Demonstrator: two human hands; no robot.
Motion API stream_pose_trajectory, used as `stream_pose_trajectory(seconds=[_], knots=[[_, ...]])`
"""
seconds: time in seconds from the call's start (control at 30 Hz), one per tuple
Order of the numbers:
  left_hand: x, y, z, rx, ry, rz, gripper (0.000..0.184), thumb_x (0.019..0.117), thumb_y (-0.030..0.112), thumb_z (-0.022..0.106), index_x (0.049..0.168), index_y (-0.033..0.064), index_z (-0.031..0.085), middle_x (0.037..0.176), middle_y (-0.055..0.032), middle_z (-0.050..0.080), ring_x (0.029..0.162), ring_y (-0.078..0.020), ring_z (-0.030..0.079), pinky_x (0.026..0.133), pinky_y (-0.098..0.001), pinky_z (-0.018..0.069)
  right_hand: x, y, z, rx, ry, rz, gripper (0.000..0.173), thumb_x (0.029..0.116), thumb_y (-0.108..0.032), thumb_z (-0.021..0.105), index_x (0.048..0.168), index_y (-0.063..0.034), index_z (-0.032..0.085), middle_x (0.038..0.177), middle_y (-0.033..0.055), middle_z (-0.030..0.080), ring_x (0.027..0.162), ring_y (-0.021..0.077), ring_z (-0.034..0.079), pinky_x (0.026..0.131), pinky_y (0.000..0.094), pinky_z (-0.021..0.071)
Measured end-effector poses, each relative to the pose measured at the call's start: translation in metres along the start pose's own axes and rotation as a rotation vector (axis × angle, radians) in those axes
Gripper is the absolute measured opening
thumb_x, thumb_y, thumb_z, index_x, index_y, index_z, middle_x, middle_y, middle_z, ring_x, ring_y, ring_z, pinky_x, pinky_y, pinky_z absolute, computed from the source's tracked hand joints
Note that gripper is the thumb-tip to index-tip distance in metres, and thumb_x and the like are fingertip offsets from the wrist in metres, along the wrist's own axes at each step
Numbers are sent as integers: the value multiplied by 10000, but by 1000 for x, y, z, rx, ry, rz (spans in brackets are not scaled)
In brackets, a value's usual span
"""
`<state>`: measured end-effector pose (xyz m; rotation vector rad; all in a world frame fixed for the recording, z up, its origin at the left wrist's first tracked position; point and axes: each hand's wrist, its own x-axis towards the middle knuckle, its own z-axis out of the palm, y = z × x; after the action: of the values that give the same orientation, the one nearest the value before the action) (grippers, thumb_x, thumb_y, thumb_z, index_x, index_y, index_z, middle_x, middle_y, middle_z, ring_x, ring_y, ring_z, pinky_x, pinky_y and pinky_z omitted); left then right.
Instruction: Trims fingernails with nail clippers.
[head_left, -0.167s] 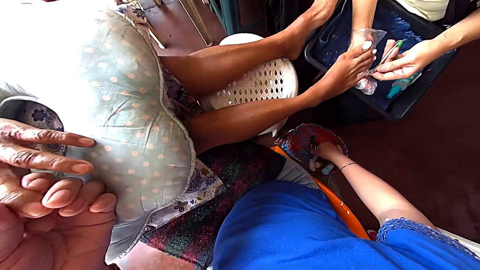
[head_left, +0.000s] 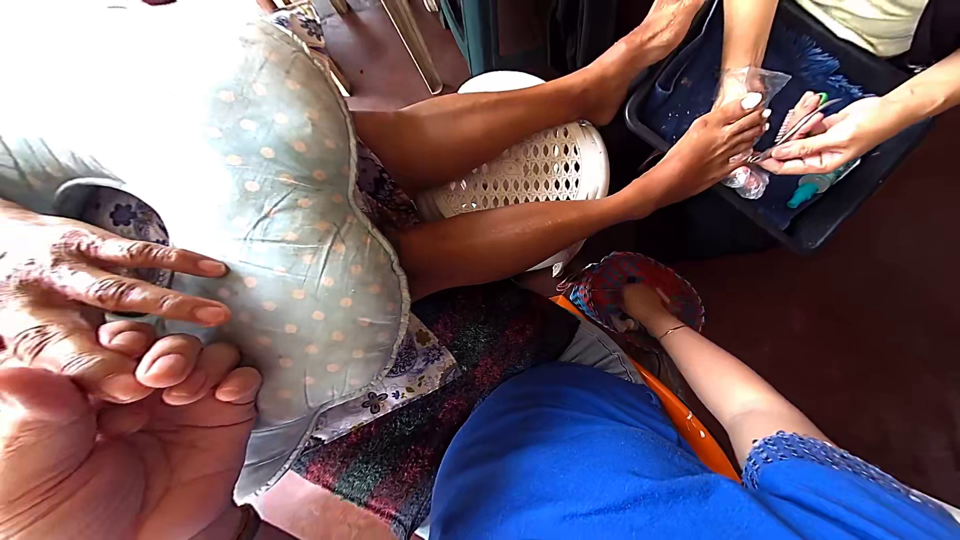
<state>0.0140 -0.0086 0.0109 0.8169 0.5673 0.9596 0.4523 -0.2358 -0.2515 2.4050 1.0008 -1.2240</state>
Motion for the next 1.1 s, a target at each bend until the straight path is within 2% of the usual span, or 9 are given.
stream_pose_trajectory(seconds=[0.1, 0.23, 0.33, 0.53, 0.63, 0.73, 0.87, 0.97, 1.1], knots=[[1, -2, 3, -35, -18, -9, 308, 1069, 322, 493, 1045, 81, 683, 954, -40, 690, 816, -148, 699, 743, -276, 610, 0, -14, 9, -129, -35, 88, 324, 1022, -104, 518, 1241, 103, 635, 1338, 310, 606, 1261, 481, 582, 978, 671, 465], [4, -3, 16, -108, -82, 18, 254, 1065, 224, 507, 1122, 41, 674, 1027, -74, 702, 834, -148, 705, 733, -267, 617, 14, 7, 4, 58, 53, 20, 453, 1012, -327, 616, 1212, 76, 667, 1268, 312, 643, 1214, 482, 609, 993, 697, 453], [4, -3, 25, -62, -52, 34, 264, 1059, 269, 522, 1039, 88, 713, 1011, -34, 713, 873, -122, 706, 749, -251, 610, -7, 15, -20, 178, 162, -96, 353, 1008, -222, 618, 1161, 90, 681, 1143, 351, 667, 1120, 534, 628, 957, 750, 435], [4, -4, 37, -133, 25, 41, 283, 1059, 297, 531, 961, 100, 709, 957, -38, 695, 841, -131, 699, 737, -275, 614, -74, 19, -45, 105, 594, -420, 191, 954, -116, 613, 957, 55, 697, 801, 303, 676, 766, 537, 675, 658, 767, 479], [3, 1, 35, -120, 17, 30, 288, 1076, 262, 485, 962, 109, 701, 955, -29, 687, 837, -125, 684, 745, -269, 603, -75, 10, -47, 46, 536, -299, 212, 936, -124, 676, 952, 85, 705, 846, 368, 668, 826, 610, 655, 683, 814, 454], [7, 2, 31, -5, -21, 14, 311, 1087, 272, 436, 960, 143, 689, 956, 0, 681, 849, -111, 672, 753, -259, 588, -68, 19, -40, 39, 380, -96, 321, 1013, -202, 611, 1137, 81, 700, 1076, 388, 672, 1054, 610, 631, 851, 804, 444], [8, -2, 19, -71, -71, 23, 319, 1095, 246, 409, 1005, 92, 673, 987, -37, 683, 867, -152, 689, 761, -284, 606, -40, 61, 4, 370, 537, -51, 303, 1051, -178, 551, 1136, 64, 712, 1097, 303, 709, 1056, 472, 680, 944, 677, 488], [7, -5, 17, -140, -55, 35, 332, 1102, 189, 346, 1037, 43, 637, 1019, -84, 672, 862, -180, 698, 736, -288, 619, -23, 72, 41, 954, 575, -19, 246, 1056, -163, 563, 1140, 28, 692, 890, 74, 733, 591, 100, 573, 563, 286, 490], [7, -5, 15, -122, -33, 42, 345, 1104, 183, 334, 1038, 43, 643, 1030, -84, 679, 855, -173, 699, 716, -278, 617, -17, 69, 60, 1567, 327, -68, 242, 1096, -119, 436, 1265, -21, 578, 736, -2, 622, 451, 14, 436, 412, 163, 371]])
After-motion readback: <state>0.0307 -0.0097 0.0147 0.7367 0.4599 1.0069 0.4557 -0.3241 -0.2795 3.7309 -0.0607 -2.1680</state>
